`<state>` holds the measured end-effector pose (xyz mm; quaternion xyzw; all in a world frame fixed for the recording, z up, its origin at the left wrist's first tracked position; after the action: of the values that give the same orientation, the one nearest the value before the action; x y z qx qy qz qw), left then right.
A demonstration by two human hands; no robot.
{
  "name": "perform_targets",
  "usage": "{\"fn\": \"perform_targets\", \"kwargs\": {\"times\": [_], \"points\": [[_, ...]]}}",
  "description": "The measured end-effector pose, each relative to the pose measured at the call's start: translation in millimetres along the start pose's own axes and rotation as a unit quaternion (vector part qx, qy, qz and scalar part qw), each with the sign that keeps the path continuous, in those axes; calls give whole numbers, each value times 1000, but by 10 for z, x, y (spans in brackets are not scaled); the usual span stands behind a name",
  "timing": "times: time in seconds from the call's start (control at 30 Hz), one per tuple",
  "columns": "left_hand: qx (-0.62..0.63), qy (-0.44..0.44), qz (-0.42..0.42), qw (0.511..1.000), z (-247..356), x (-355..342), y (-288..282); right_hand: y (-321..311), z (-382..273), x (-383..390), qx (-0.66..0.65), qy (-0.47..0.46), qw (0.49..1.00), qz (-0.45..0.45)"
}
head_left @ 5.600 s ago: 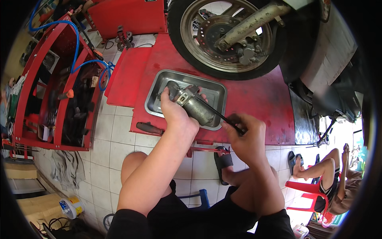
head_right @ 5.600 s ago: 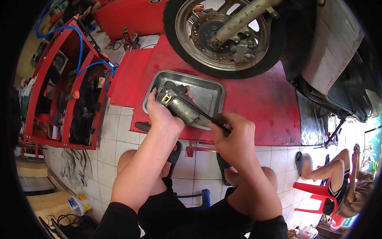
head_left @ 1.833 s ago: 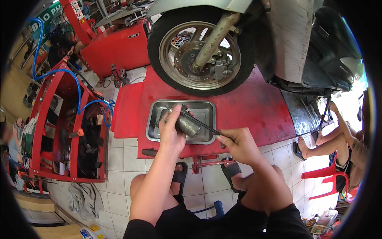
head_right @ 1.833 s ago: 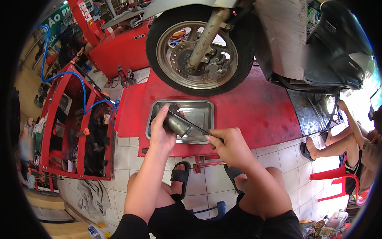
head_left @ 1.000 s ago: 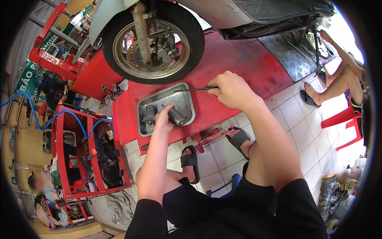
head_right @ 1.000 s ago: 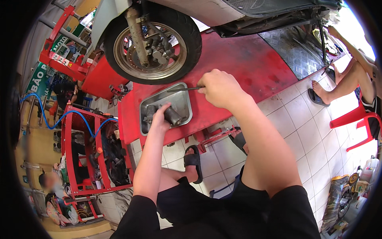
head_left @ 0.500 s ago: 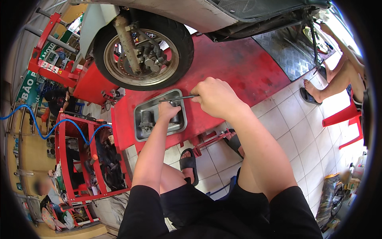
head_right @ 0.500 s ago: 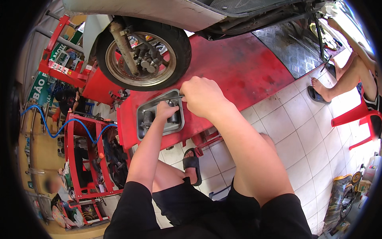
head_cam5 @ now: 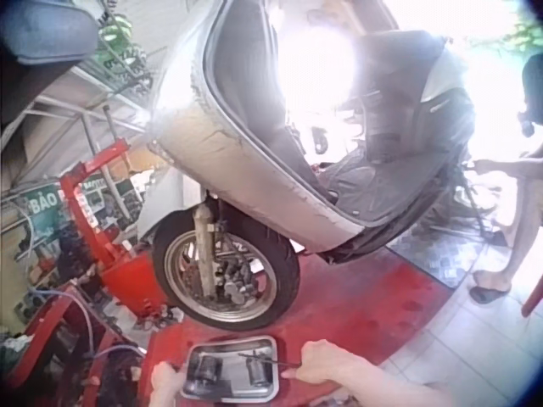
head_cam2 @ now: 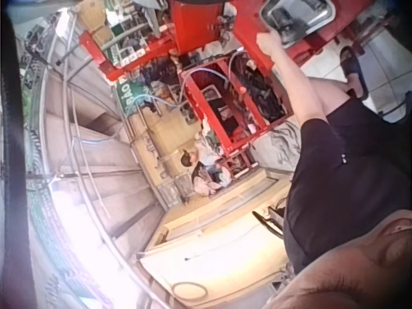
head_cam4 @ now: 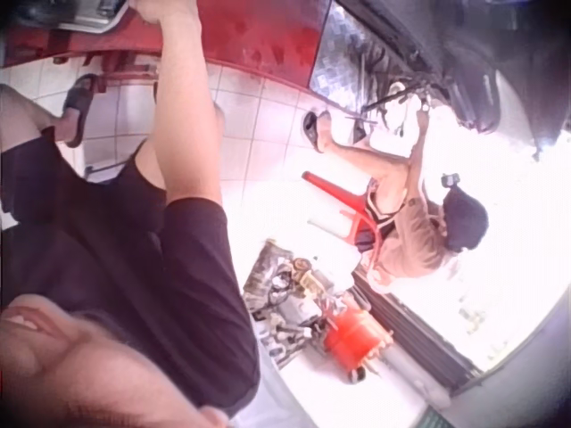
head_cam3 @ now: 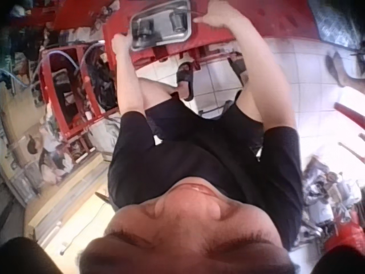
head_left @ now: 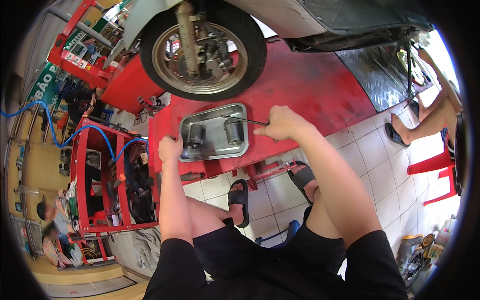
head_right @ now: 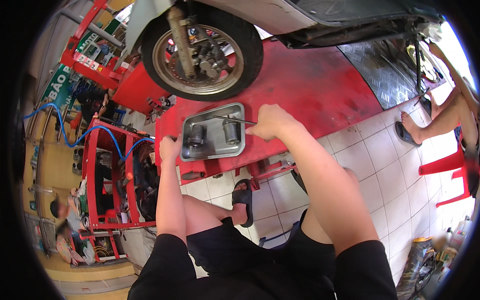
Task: The person disassembles a motorcycle starter motor using a screwdriver and their hands. They remove the outer casing, separate the internal components, and place the parts into a metal tray. The person then uses the screwdriver to manipulate the internal gears and shafts of the starter motor.
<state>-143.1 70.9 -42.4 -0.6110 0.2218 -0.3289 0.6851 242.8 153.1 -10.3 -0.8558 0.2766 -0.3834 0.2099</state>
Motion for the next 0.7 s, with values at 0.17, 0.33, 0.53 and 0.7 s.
{"fn": "perform_targets", "kwargs": {"times": [0.17,0.33,0.53,0.7], "points": [[-2,-34,-114,993,-685,-116,383,529,-76,-555,6,-27,1000,7],[2,-28,-120,992,-535,8,262,723,-110,-784,25,11,998,60],[3,-53,-158,986,-808,-99,445,863,-202,-848,43,34,994,98],[17,-47,-160,986,-863,-100,447,873,-221,-757,82,73,990,90]]}}
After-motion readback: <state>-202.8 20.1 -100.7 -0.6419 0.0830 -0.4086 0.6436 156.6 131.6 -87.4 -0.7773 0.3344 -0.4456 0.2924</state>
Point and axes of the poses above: each hand's wrist, its own x-axis away from the middle knuckle, its own y-axis out of the palm, z = x × y, the point moved 7 cm from there along -x, towards the middle knuckle, and after that the axes turned 9 degrees about -z, right-handed, at the moved point
